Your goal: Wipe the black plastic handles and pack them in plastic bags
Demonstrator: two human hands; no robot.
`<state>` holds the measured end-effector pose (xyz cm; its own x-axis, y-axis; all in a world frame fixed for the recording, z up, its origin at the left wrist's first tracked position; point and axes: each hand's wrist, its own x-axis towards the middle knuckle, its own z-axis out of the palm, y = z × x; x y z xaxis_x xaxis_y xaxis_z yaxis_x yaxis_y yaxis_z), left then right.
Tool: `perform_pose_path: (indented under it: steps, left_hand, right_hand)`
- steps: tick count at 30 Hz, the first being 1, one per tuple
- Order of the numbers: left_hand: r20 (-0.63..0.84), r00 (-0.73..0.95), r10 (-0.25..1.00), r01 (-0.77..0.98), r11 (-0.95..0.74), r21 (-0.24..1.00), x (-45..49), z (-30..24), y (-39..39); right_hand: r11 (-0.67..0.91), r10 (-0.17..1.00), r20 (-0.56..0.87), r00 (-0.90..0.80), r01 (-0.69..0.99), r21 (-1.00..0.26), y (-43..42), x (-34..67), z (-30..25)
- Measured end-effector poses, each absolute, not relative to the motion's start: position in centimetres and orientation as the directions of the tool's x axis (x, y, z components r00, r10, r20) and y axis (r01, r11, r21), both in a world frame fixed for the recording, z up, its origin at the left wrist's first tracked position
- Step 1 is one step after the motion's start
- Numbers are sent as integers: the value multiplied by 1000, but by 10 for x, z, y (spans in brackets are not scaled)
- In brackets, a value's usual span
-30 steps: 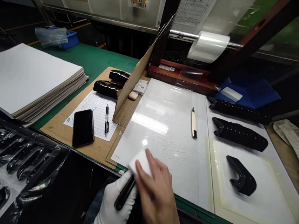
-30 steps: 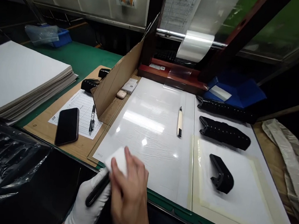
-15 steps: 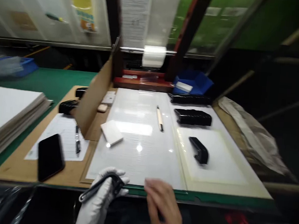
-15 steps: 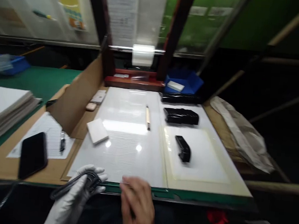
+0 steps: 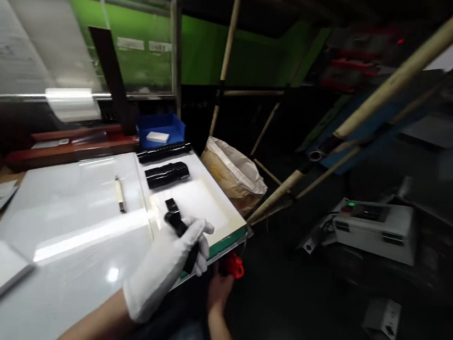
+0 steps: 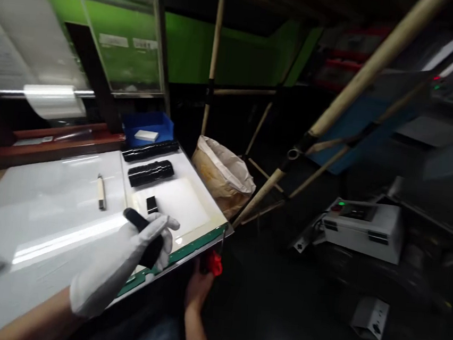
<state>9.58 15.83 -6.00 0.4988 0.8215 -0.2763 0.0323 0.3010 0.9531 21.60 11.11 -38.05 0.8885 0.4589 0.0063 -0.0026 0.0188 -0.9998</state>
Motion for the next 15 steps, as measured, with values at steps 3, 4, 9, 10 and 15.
perform_pose_path:
  steps: [3,4,9,10,15]
  left_hand:
    - [-208,592,779,55,219,974,154,-52,168]
    - [-189,605,774,51,199,979,172,-51,170]
    - [-80,643,762,17,91,996,229,-53,176]
    - [-63,644,762,10,74,997,235,-54,177]
    - [23,579,815,-51,7,999,256,-62,186]
  right_hand:
    - [104,427,-60,902,-115,-988,126,210,-378]
    - [129,426,-82,901,-151,-980,130,210,-377]
    - [181,511,-158,845,-286,-941,132,221,-376]
    - [185,525,-163,835,-299,-936,131,223,-376]
    - [162,547,-172,820,-304,-939,124,228,-366]
